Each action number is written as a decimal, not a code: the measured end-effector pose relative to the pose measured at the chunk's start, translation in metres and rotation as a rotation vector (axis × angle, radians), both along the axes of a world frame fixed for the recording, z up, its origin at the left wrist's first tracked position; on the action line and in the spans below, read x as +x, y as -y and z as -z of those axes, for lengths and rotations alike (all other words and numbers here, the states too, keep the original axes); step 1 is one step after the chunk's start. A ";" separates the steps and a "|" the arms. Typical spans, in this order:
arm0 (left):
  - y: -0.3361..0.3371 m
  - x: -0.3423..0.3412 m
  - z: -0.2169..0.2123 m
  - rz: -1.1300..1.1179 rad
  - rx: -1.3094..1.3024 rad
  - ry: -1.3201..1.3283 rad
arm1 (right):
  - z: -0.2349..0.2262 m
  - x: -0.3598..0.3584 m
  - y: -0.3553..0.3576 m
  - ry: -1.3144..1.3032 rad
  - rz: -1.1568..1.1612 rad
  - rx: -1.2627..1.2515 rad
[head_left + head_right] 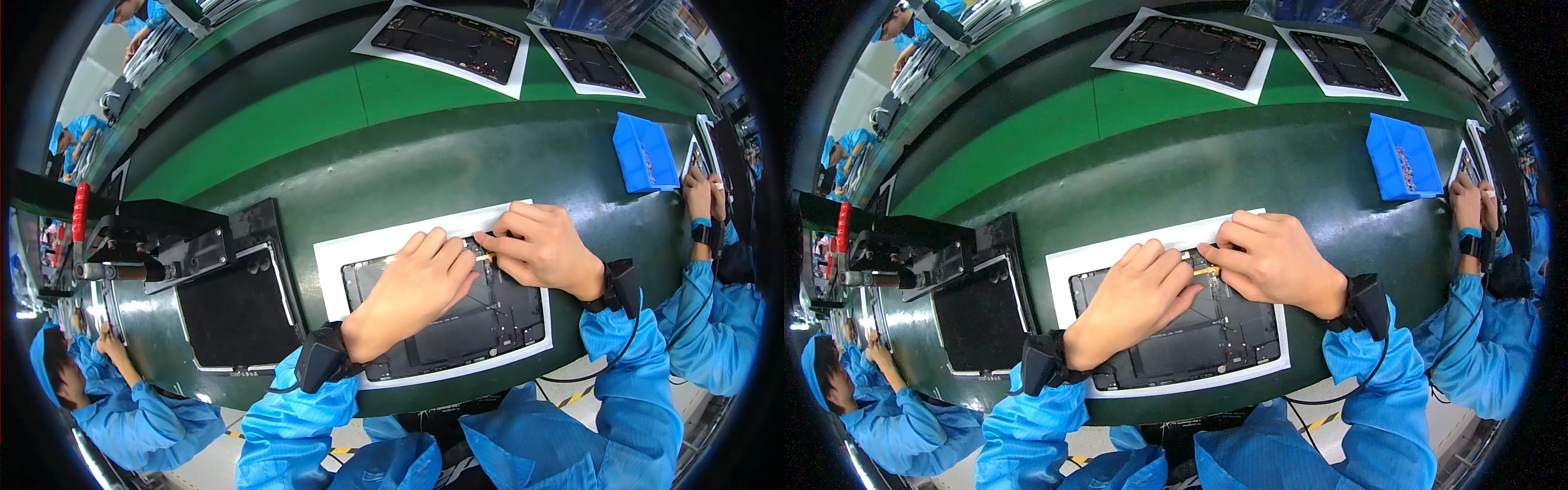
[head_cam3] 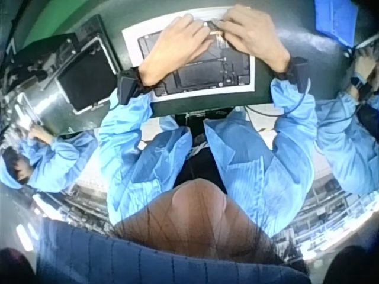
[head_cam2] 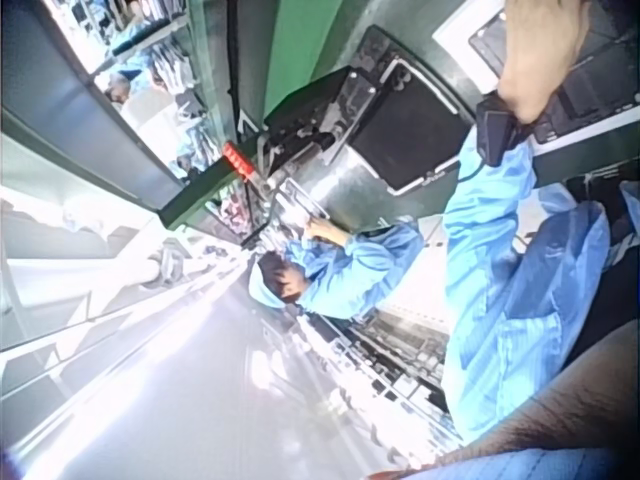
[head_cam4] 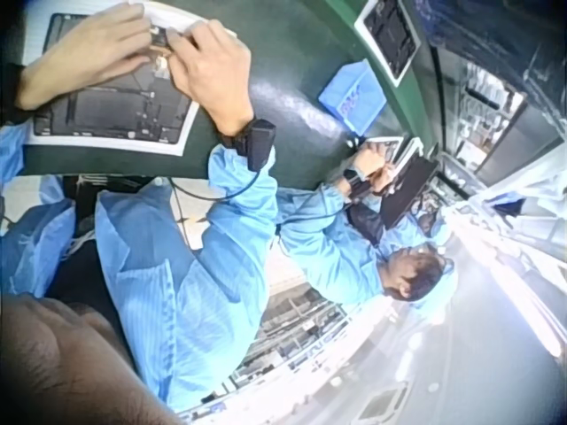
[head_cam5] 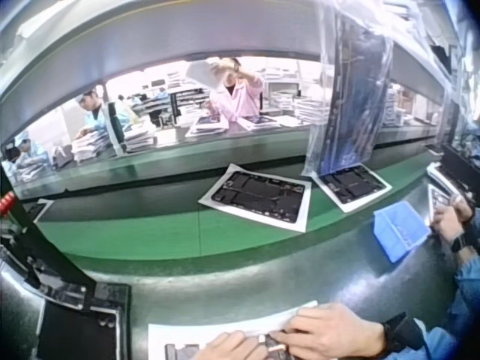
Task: The person assembles tablet computers by pressing tablet frames in a manual lever press, attaching internal wires and ribbon cables by hand, pressing the assembled units again, and placing them onto the conveyor belt.
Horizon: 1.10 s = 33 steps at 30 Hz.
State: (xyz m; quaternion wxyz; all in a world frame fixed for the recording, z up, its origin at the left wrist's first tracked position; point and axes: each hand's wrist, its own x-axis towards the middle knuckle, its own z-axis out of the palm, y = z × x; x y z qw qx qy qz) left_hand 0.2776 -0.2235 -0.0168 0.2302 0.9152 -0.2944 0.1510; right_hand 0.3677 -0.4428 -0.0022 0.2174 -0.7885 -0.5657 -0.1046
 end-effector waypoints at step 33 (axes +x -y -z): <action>0.001 -0.001 0.000 -0.002 0.013 -0.021 | 0.000 -0.004 -0.004 0.142 -0.019 -0.074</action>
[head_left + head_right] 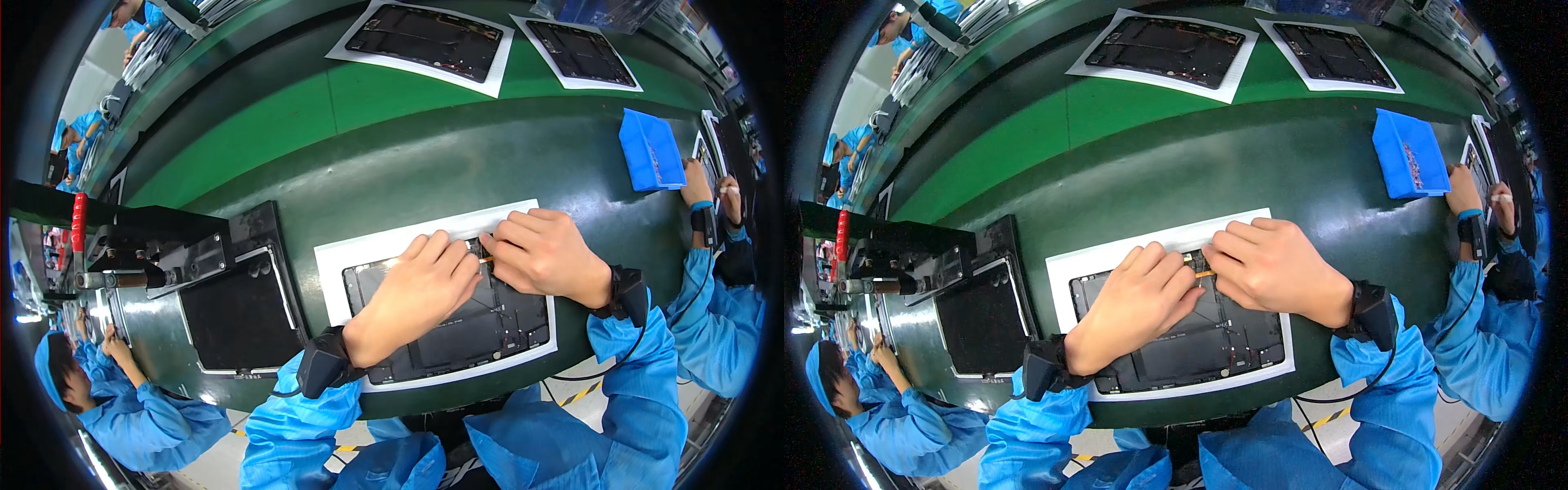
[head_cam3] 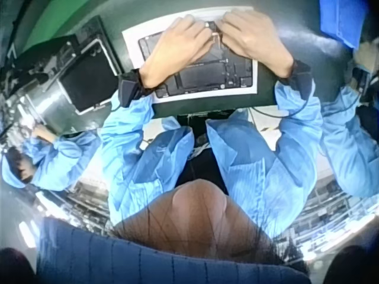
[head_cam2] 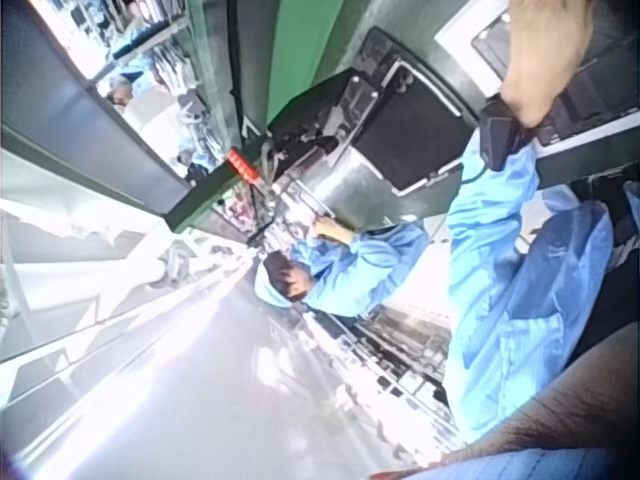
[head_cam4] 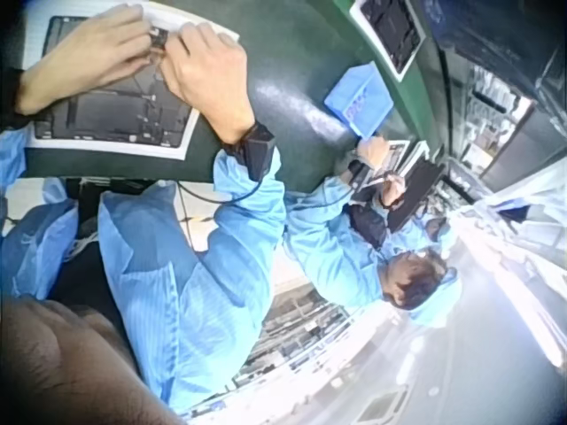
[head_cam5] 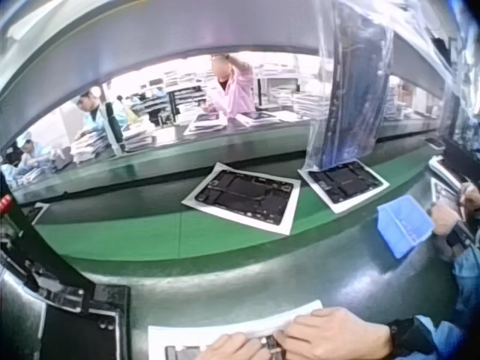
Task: The person assembles tablet computers by pressing tablet frames in a manual lever press, attaching internal wires and ribbon cables by hand, pressing the assembled units again, and placing them onto the conveyor belt.
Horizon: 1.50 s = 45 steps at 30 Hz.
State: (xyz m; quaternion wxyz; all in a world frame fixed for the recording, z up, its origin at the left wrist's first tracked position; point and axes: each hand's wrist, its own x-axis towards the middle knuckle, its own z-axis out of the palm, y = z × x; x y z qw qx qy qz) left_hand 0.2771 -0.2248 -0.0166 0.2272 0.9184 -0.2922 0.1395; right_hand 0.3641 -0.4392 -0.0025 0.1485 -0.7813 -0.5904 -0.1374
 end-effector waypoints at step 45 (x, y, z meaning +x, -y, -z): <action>-0.001 -0.001 -0.002 -0.068 0.028 0.015 | 0.009 -0.020 0.015 -0.047 0.002 0.136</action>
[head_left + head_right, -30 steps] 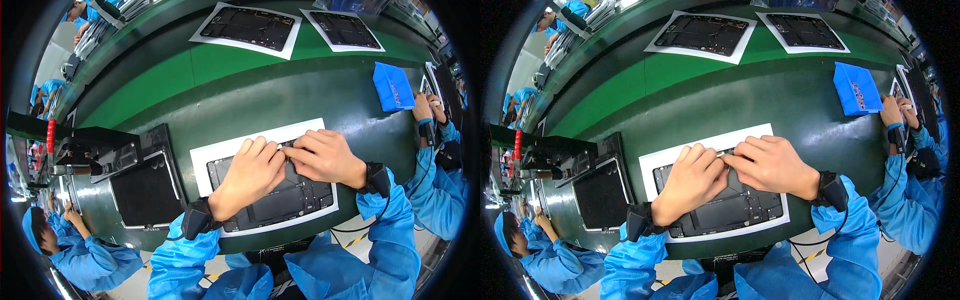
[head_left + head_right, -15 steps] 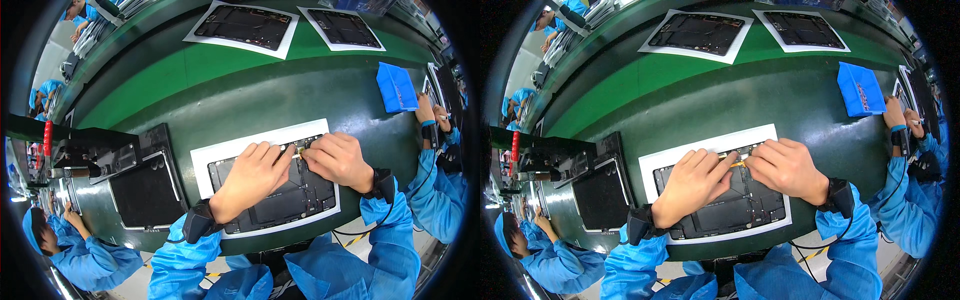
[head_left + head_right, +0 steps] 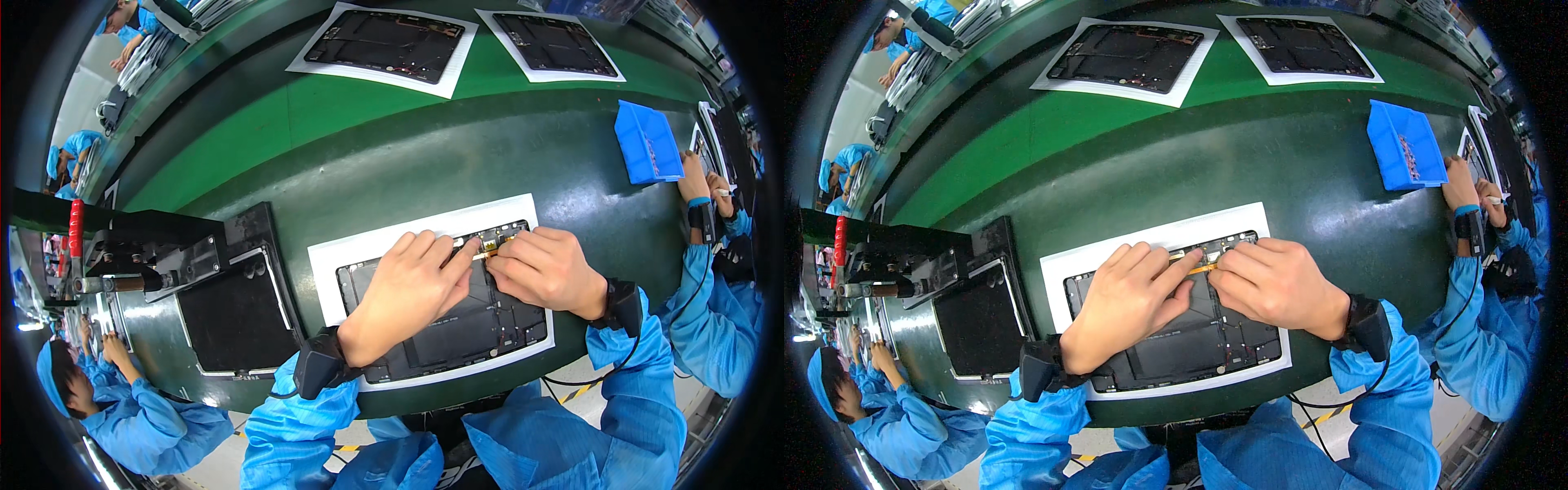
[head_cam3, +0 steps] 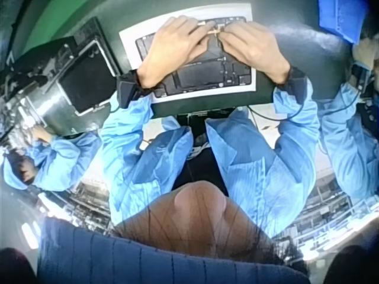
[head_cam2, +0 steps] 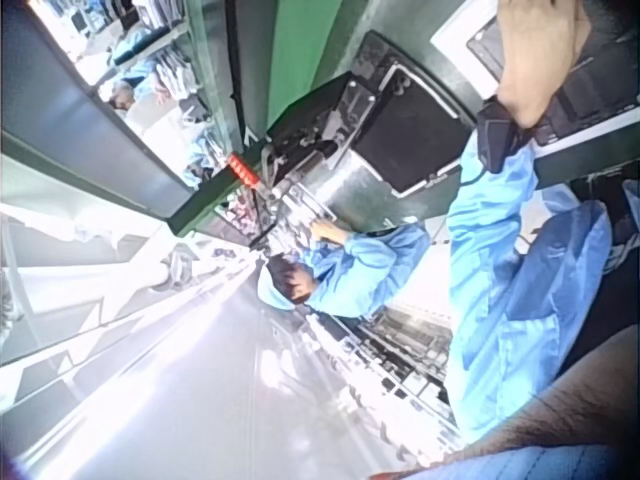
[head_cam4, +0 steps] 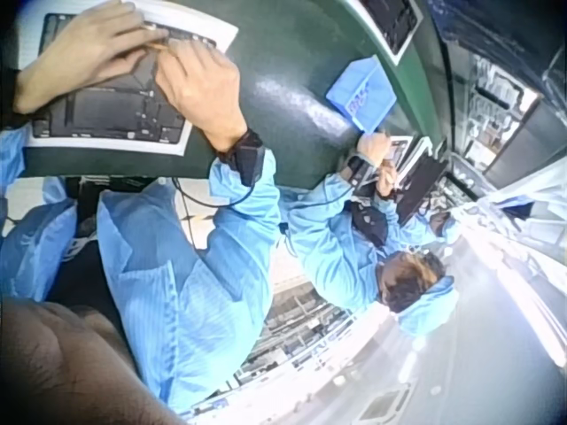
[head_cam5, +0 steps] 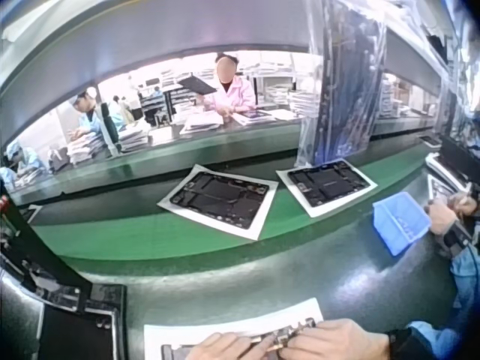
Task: The person assembles tablet computers by pressing tablet frames in a manual lever press, attaching internal wires and ribbon cables by hand, pressing the assembled units again, and placing them onto the conveyor belt.
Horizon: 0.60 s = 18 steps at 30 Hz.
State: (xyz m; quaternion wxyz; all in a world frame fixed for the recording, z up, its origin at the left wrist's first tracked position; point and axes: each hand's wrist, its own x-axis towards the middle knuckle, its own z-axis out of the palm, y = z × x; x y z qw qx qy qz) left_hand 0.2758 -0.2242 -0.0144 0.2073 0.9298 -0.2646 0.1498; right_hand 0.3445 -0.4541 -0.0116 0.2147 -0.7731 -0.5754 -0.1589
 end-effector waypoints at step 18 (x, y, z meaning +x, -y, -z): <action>-0.001 -0.002 -0.004 0.075 0.098 -0.009 | -0.016 0.004 -0.001 -0.298 0.031 0.025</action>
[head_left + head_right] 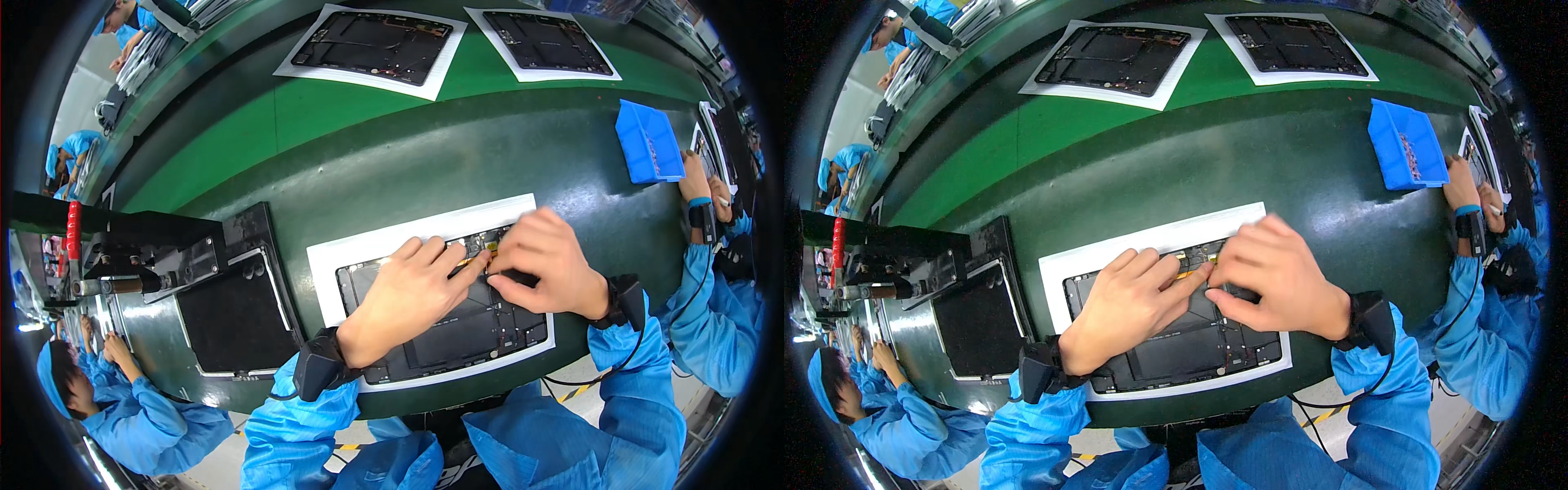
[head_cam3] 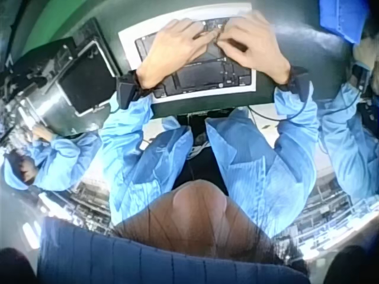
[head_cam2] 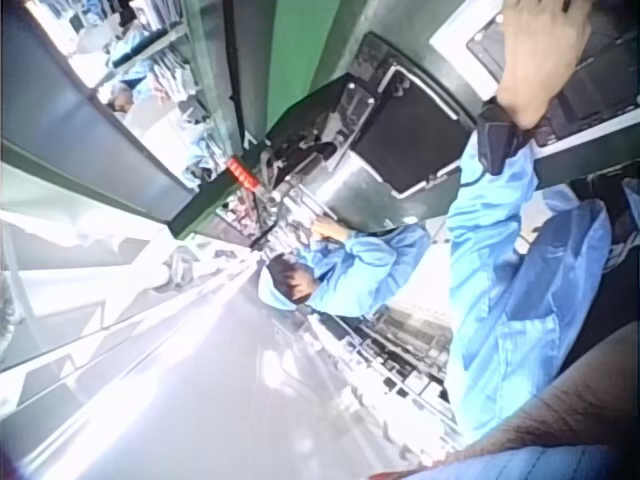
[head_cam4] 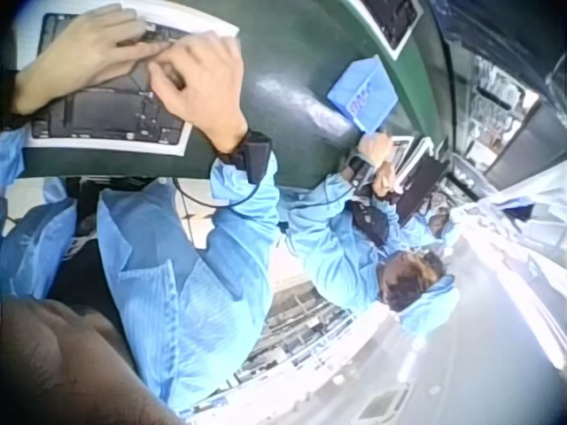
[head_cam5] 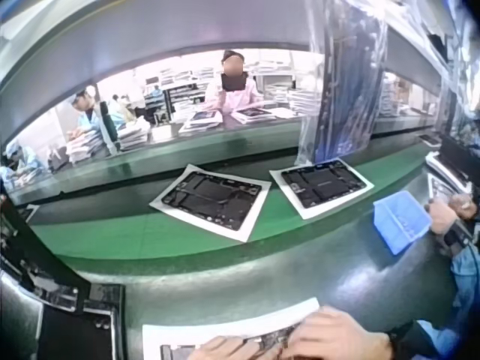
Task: The person assembles tablet computers by pressing tablet frames in a manual lever press, attaching internal wires and ribbon cables by hand, pressing the assembled units again, and placing them onto the conveyor belt.
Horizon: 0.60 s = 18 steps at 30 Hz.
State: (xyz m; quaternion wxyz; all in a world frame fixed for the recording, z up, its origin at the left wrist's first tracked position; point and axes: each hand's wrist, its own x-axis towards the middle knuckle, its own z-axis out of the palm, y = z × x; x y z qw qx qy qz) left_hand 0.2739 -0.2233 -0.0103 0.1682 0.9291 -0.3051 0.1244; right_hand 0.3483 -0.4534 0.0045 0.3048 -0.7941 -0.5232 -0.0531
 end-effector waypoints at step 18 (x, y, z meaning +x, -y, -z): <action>0.000 -0.002 0.007 0.070 0.030 0.063 | 0.005 0.012 -0.027 -0.327 0.362 -0.108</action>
